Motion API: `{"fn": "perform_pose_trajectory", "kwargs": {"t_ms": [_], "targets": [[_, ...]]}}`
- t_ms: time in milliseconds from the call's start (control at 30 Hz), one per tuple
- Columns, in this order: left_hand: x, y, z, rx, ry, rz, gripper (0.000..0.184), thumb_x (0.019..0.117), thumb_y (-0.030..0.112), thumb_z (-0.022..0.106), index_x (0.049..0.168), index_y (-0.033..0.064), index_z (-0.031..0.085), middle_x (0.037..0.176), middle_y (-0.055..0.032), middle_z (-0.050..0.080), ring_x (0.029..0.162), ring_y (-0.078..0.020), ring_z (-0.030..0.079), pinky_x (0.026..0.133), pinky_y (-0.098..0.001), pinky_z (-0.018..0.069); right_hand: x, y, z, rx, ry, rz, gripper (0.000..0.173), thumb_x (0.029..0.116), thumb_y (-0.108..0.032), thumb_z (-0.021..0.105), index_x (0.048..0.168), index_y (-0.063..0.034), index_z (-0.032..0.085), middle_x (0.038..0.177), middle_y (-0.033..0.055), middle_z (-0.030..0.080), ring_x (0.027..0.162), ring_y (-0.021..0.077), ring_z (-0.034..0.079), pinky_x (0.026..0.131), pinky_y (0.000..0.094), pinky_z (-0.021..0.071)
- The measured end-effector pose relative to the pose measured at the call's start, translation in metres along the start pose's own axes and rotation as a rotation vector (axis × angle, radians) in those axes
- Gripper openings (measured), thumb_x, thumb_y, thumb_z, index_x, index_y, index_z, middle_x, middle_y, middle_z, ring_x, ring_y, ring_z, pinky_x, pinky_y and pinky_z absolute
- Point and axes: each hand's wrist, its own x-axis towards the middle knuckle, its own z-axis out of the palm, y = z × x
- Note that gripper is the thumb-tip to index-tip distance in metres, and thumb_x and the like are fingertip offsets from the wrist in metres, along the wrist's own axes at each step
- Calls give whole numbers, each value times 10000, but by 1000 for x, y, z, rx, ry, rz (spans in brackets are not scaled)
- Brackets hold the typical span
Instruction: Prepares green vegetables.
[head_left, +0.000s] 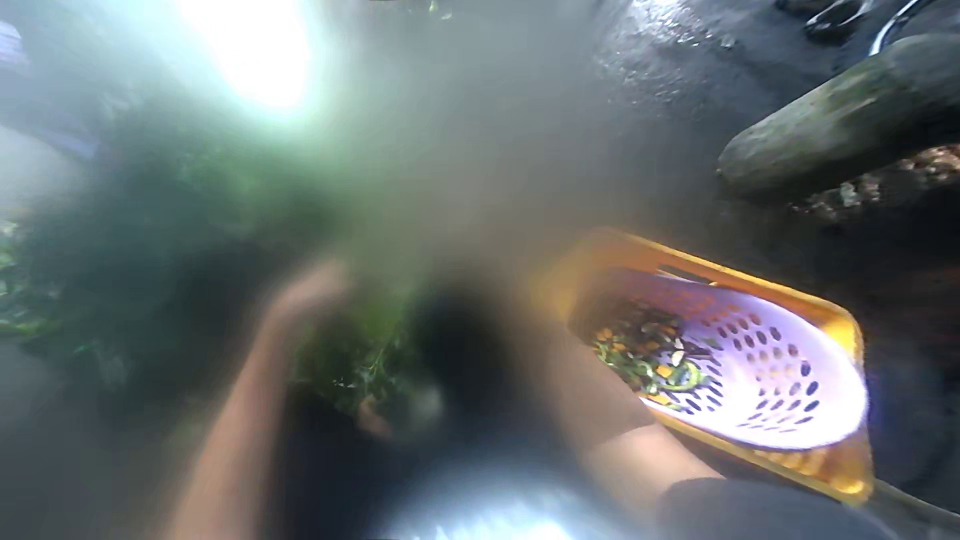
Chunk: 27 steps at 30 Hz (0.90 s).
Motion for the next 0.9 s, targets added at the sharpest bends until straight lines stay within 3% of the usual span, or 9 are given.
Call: {"fn": "perform_pose_trajectory", "kwargs": {"t_ms": [133,200,267,333,433,533,667,800,900], "targets": [[8,-2,6,66,44,50,183,1032,262,607,1033,134,738,745,3,640,597,-79,550,546,-237,473,2,0,17,-31,214,-39,339,1050,-223,601,1304,1,572,894,172,666,588,194,609,471,310,525],[17,-3,7,221,170,51,188,1016,314,647,1061,157,739,844,3,722,692,-104,644,636,-319,550,6,-51,46,-184,462,397,203,1077,-165,525,1254,-98,598,869,140,620,619,263,569,606,386,548],[28,0,7,430,317,-3,216,983,413,677,1027,213,744,860,30,729,769,-124,684,729,-444,579,11,9,12,-73,321,-36,325,1054,-222,591,1270,21,585,779,168,640,496,202,573,427,316,520],[38,1,6,551,394,-14,261,992,477,639,1031,240,741,875,48,739,803,-121,705,761,-479,593,20,27,-4,-38,301,-32,382,1026,-340,644,1271,-50,607,757,134,647,489,196,575,419,331,518],[45,22,14,427,315,29,283,1026,288,625,1269,158,691,1147,-44,707,1060,-205,646,930,-488,506,26,34,-19,-31,342,38,390,1019,-363,650,1279,-76,607,754,116,656,478,191,583,399,335,517],[68,26,24,275,238,132,321,1047,153,558,1352,54,552,1118,-89,702,965,-153,683,874,-358,566,31,51,-32,53,420,73,368,1017,-314,655,1259,-45,588,769,129,658,463,182,578,378,321,507],[116,-14,34,328,203,43,322,1076,231,519,1351,65,529,928,-123,688,773,-211,683,729,-424,581,32,90,-59,135,552,238,385,994,-307,695,1254,-35,611,836,138,668,508,183,594,414,316,525],[168,-67,29,263,101,-36,355,1089,383,477,1329,135,559,836,-58,658,686,-168,649,640,-392,579,25,128,-109,-50,696,329,695,923,-434,754,1469,-122,458,1218,94,675,977,216,700,745,408,626],[203,-87,16,-136,120,-145,383,1094,395,445,1316,104,558,773,-43,578,591,-162,560,531,-339,526,8,133,-148,-238,912,284,702,1001,-428,640,1541,-80,354,1330,107,625,1074,226,682,822,421,617]]}}
